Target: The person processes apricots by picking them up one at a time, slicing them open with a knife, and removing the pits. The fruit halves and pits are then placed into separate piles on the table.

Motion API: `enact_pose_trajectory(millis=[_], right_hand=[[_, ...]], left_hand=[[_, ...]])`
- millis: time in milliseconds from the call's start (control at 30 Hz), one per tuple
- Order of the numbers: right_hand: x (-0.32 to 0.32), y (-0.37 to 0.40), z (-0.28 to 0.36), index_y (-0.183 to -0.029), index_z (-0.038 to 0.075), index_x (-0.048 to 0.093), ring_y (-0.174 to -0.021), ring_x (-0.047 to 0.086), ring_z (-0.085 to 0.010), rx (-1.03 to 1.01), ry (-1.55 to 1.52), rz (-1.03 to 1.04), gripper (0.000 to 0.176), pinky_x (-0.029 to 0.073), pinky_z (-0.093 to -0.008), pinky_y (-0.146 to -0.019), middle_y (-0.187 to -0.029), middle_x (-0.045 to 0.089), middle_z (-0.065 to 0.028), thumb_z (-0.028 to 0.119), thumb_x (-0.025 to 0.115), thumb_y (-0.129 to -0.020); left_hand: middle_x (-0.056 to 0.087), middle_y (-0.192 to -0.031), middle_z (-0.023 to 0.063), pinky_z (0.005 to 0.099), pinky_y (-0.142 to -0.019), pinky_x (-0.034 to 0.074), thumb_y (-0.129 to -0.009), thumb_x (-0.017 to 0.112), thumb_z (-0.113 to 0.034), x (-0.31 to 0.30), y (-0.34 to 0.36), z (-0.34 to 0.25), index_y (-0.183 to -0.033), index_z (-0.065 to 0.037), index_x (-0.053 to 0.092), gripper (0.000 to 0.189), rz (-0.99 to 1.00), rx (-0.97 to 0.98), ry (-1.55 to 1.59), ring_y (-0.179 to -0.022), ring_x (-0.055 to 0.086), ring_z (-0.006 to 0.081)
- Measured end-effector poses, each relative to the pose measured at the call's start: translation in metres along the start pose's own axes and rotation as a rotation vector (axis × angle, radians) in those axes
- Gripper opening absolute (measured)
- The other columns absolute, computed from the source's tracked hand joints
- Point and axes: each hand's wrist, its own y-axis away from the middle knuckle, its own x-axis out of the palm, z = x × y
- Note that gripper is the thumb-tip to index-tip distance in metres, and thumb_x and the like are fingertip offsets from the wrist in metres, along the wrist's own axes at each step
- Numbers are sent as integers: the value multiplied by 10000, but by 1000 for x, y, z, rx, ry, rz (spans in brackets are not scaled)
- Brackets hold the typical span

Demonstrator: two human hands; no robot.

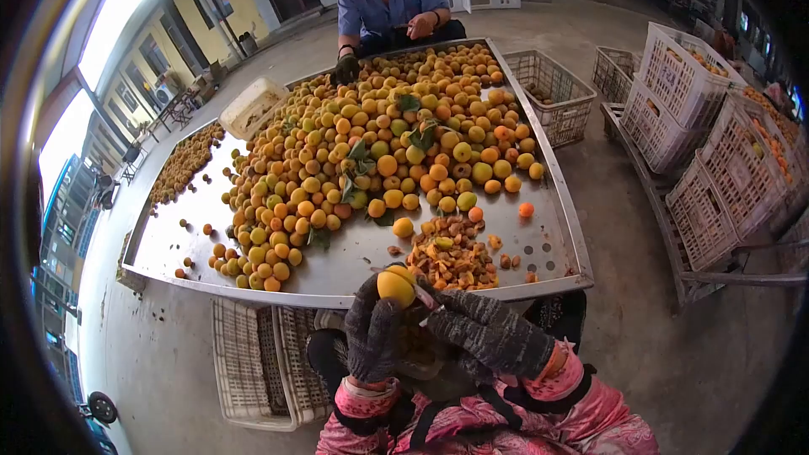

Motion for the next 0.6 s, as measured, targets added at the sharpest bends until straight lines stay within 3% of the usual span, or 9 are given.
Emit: enact_pose_trajectory(millis=[33,67,133,200,300,367,400,467,600], right_hand=[[-12,-9,-19,-1202,13,498,-1075,535,-267,-273,304,30,368,470,-363,-846,-1210,502,-192,72,535,-841],[-18,-15,-29,-1210,13,490,-1063,543,-228,-550,609,61,343,469,-357,-838,-1190,515,-189,92,512,-878],[-8,-12,-19,-1210,9,490,-1053,546,-223,-503,528,32,340,464,-351,-846,-1179,522,-186,105,507,-885],[-3,-8,-11,-1210,5,489,-1043,550,-217,-451,443,5,337,459,-346,-855,-1167,528,-182,118,502,-892],[-1,-10,-12,-1192,-4,507,-1033,550,-288,-350,319,62,364,445,-363,-887,-1165,529,-185,99,533,-844],[3,-22,-41,-1163,-9,532,-1026,547,-335,-819,915,-217,382,449,-389,-891,-1162,529,-197,70,559,-790],[5,-27,-52,-1163,-9,532,-1026,547,-335,-821,918,-217,382,449,-389,-891,-1162,529,-197,70,559,-790],[6,-33,-68,-1148,-5,544,-1031,547,-336,-1075,1135,-423,385,455,-405,-889,-1157,527,-209,56,571,-769],[-2,-27,-58,-1148,-7,544,-1048,541,-338,-834,832,-259,408,458,-413,-891,-1159,523,-214,57,590,-747]], left_hand=[[539,-1043,183,323,-722,498,-851,498,-13,-4,0,5,-1135,40,429,296,-3,2,1,-852,585,225],[532,-1066,164,343,-776,496,-871,510,-90,-13,-1,13,-1169,41,425,336,1,72,-228,-917,569,232],[526,-1090,145,363,-830,494,-890,522,-168,-4,-5,9,-1203,42,421,389,6,139,-455,-983,554,239],[551,-1059,137,342,-846,474,-902,506,-200,14,-6,-1,-1197,36,437,384,-31,-31,0,-984,556,226],[576,-1042,126,316,-850,456,-915,483,-251,9,-6,1,-1191,24,448,391,6,-40,-144,-968,562,204],[582,-1041,122,311,-846,456,-917,478,-272,11,-4,23,-1190,16,448,398,-91,-50,-80,-962,561,196],[588,-1041,119,306,-842,456,-919,472,-292,12,-4,30,-1188,9,449,404,-187,-60,-11,-956,561,187],[590,-1042,121,304,-841,456,-917,476,-294,19,-5,25,-1191,9,443,410,-166,-70,13,-947,562,185],[577,-1053,137,316,-833,464,-914,486,-286,5,-6,22,-1198,18,427,420,-52,23,-132,-946,559,193]])
